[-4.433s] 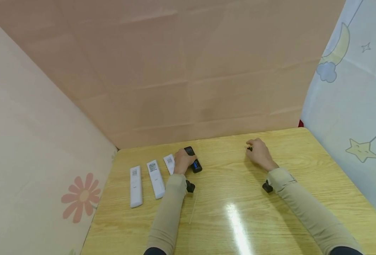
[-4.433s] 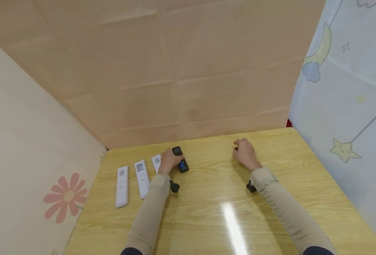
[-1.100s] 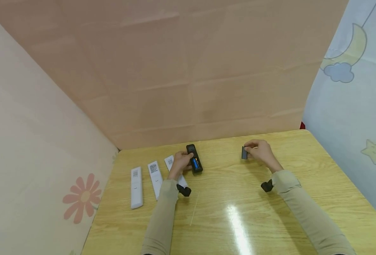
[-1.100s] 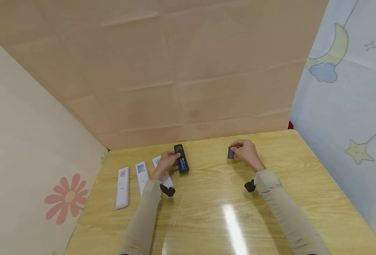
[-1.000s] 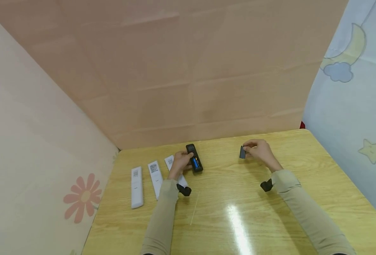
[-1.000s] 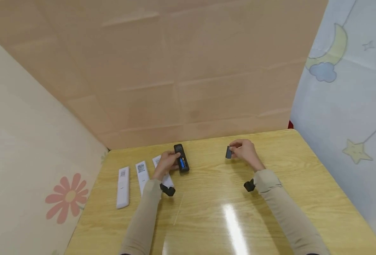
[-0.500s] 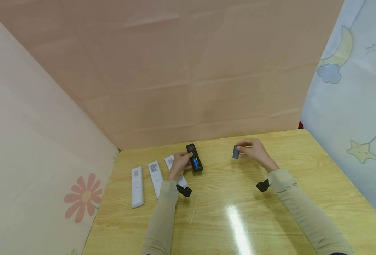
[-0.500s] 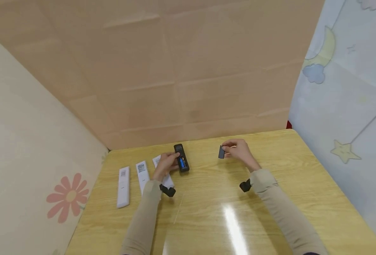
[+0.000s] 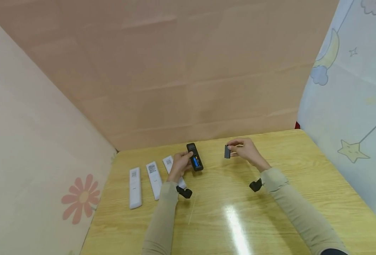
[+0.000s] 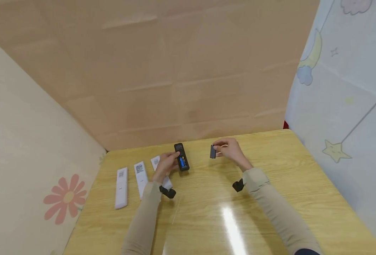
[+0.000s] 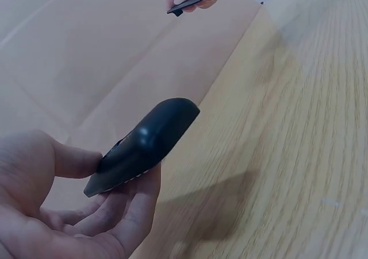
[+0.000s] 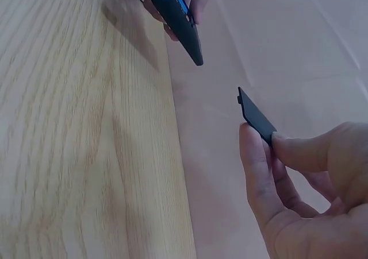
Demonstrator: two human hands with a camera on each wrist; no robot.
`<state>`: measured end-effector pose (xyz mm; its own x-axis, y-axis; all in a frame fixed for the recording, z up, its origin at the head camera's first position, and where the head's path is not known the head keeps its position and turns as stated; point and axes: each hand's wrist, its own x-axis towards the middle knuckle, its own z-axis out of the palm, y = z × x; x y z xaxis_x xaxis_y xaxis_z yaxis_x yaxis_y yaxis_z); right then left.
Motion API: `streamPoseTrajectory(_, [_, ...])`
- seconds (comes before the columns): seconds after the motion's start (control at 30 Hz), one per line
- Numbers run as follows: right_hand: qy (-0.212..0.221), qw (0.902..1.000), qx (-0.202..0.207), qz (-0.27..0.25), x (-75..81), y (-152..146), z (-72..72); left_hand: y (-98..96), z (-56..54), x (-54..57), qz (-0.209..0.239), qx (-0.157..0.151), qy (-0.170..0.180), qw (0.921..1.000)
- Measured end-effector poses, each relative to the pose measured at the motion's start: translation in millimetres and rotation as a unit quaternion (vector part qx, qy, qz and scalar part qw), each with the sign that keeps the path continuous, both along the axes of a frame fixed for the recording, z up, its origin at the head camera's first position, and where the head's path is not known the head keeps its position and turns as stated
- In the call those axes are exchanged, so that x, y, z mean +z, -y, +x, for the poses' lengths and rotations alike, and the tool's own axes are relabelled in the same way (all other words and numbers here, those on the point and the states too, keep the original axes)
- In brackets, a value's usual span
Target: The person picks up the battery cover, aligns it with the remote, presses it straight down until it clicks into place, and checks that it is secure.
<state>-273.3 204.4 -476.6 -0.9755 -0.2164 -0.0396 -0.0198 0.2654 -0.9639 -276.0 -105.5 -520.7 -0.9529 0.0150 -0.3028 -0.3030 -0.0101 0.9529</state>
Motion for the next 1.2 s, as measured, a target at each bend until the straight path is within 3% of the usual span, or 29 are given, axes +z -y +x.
streamPoseTrajectory(0.2, [-0.005, 1.0, 0.001, -0.002, 0.8, 6.6, -0.7, -3.1, 3.0, 2.2, 0.022, 0.003, -0.006, 0.9997])
streamPoseTrajectory(0.7, [-0.024, 0.9997, 0.01, -0.002, 5.9, 20.3, -2.0, -6.9, 8.9, 5.6, 0.013, 0.001, -0.001, 0.9999])
streamPoseTrajectory(1.2, [-0.024, 0.9993, 0.022, -0.018, 12.4, 33.8, -1.7, -12.3, 6.2, 5.2, 0.016, -0.002, 0.002, 0.9999])
